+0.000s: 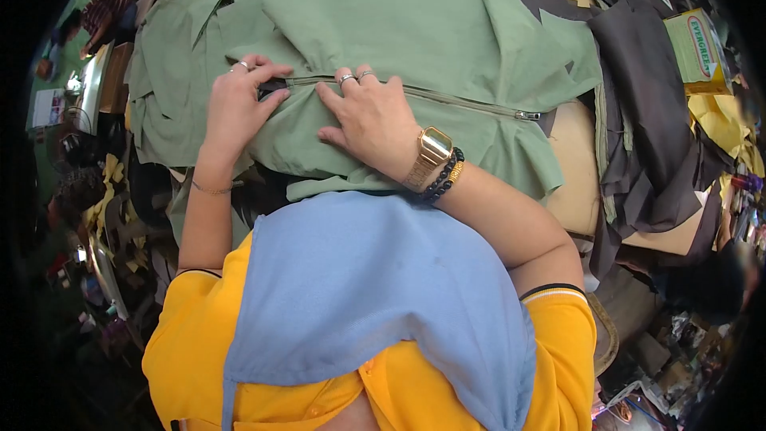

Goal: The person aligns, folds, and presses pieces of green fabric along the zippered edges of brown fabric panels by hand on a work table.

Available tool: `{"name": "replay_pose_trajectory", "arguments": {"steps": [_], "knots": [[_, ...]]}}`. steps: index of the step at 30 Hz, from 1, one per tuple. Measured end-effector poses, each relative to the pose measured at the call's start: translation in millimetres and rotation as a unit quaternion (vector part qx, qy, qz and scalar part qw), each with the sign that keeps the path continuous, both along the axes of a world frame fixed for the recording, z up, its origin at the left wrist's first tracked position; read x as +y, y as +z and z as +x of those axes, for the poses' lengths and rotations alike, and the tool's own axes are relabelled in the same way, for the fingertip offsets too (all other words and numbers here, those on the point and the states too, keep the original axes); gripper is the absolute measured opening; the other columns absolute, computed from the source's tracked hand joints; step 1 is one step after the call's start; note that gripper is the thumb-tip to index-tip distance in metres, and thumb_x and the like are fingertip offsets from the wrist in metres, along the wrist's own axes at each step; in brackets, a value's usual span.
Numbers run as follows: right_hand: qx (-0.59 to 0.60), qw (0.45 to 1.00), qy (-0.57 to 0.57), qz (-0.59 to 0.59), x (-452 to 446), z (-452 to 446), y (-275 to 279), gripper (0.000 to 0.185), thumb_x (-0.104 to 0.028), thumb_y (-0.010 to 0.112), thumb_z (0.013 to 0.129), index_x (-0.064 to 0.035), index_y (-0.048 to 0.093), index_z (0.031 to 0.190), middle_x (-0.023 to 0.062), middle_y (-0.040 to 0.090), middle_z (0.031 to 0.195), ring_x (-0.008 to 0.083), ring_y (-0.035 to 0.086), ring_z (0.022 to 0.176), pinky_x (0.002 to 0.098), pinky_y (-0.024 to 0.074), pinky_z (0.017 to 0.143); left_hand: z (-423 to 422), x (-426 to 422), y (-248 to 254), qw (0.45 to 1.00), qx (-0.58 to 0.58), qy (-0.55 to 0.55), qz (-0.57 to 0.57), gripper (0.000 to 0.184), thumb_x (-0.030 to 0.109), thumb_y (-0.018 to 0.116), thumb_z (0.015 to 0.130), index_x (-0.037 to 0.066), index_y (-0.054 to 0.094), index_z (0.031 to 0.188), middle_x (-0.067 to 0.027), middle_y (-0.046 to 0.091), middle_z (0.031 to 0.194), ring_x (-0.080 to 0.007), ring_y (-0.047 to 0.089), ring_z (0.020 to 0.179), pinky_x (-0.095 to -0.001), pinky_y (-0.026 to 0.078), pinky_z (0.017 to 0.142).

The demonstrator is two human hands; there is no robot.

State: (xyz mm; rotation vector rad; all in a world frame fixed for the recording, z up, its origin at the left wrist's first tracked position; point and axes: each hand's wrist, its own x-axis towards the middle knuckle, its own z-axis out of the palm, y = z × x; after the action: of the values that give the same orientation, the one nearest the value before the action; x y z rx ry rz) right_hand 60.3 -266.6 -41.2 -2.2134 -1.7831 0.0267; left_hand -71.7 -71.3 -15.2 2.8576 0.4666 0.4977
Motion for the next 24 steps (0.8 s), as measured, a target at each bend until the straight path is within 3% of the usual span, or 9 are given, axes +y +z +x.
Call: {"name": "replay_pose_trajectory", "arguments": {"steps": [2, 5, 8, 9, 12, 15, 21, 24], "knots": [[0.0, 1.0, 0.006, -0.011, 3, 1, 2, 0.061, -0.05, 0.069, 0.09, -0.0145, 0.058, 0.138, 0.0111, 0.06, 0.127, 0.0279, 0.059, 0.114, 0.0443, 0.0496, 0.086, 1, 9, -2, 0.988, 0.029, -0.03, -0.148, 0.019, 0.013, 0.081, 0.081, 0.011, 0.08, 0.1, -0.0057, 0.066, 0.091, -0.0225, 0.063, 0.074, -0.0333, 0.049, 0.067], [0.045, 0.998, 0.05, -0.011, 17, 4, -1, 0.076, -0.062, 0.063, 0.09, -0.0074, 0.055, 0.144, 0.0126, 0.055, 0.146, 0.0289, 0.051, 0.134, 0.0518, 0.0427, 0.105, 5, 9, 2, 0.98, 0.075, 0.002, -0.185, 0.017, 0.019, 0.08, 0.082, 0.011, 0.081, 0.098, -0.0066, 0.069, 0.088, -0.0237, 0.067, 0.074, -0.0339, 0.053, 0.07], [0.005, 0.995, 0.054, 0.084, 19, -4, -34, 0.085, -0.066, 0.055, 0.094, -0.0037, 0.045, 0.151, 0.0156, 0.046, 0.156, 0.0328, 0.043, 0.144, 0.0551, 0.034, 0.116, 5, 17, -25, 0.982, 0.016, 0.009, -0.191, 0.018, 0.021, 0.081, 0.083, 0.011, 0.081, 0.097, -0.0072, 0.069, 0.086, -0.0229, 0.066, 0.074, -0.0335, 0.052, 0.071], [0.033, 0.997, 0.066, 0.035, 17, -2, -32, 0.091, -0.07, 0.047, 0.096, -0.0023, 0.038, 0.156, 0.0155, 0.037, 0.163, 0.0326, 0.032, 0.152, 0.0572, 0.0249, 0.122, 4, 20, -29, 0.986, 0.007, 0.006, -0.164, 0.019, 0.021, 0.082, 0.082, 0.01, 0.081, 0.097, -0.0071, 0.069, 0.085, -0.0218, 0.067, 0.075, -0.0329, 0.052, 0.072], [0.036, 0.996, 0.05, 0.058, 2, 2, -40, 0.093, -0.073, 0.048, 0.094, -0.0037, 0.039, 0.156, 0.0131, 0.037, 0.164, 0.0301, 0.031, 0.153, 0.0577, 0.0225, 0.123, 1, 23, -39, 0.98, -0.041, 0.002, -0.193, 0.019, 0.02, 0.083, 0.081, 0.008, 0.081, 0.096, -0.0058, 0.068, 0.083, -0.0195, 0.066, 0.074, -0.0312, 0.052, 0.073], [0.043, 0.998, 0.01, 0.034, -35, 15, -35, 0.09, -0.069, 0.049, 0.096, -0.0033, 0.038, 0.156, 0.0134, 0.037, 0.164, 0.0313, 0.032, 0.152, 0.0563, 0.025, 0.122, 0, 24, -42, 0.959, -0.028, 0.021, -0.28, 0.016, 0.008, 0.082, 0.085, 0.0, 0.079, 0.098, -0.0028, 0.063, 0.088, -0.0135, 0.058, 0.083, -0.0262, 0.046, 0.076], [-0.002, 0.992, -0.123, -0.034, -131, 34, -20, 0.09, -0.067, 0.051, 0.096, -0.006, 0.031, 0.159, 0.0136, 0.034, 0.165, 0.0324, 0.031, 0.153, 0.0589, 0.0218, 0.123, 1, 28, -43, 0.952, -0.015, 0.022, -0.305, 0.015, 0.007, 0.08, 0.087, -0.001, 0.078, 0.099, -0.0009, 0.064, 0.092, -0.0103, 0.057, 0.085, -0.0246, 0.046, 0.078], [-0.039, 0.981, -0.181, -0.057, -167, 36, -19, 0.092, -0.068, 0.051, 0.096, -0.0066, 0.029, 0.161, 0.0134, 0.033, 0.166, 0.0324, 0.029, 0.154, 0.0601, 0.0201, 0.123, 2, 37, -49, 0.954, -0.026, -0.002, -0.298, 0.021, 0.018, 0.081, 0.085, 0.005, 0.079, 0.102, -0.0032, 0.069, 0.088, -0.014, 0.062, 0.078, -0.0265, 0.049, 0.076]]}}
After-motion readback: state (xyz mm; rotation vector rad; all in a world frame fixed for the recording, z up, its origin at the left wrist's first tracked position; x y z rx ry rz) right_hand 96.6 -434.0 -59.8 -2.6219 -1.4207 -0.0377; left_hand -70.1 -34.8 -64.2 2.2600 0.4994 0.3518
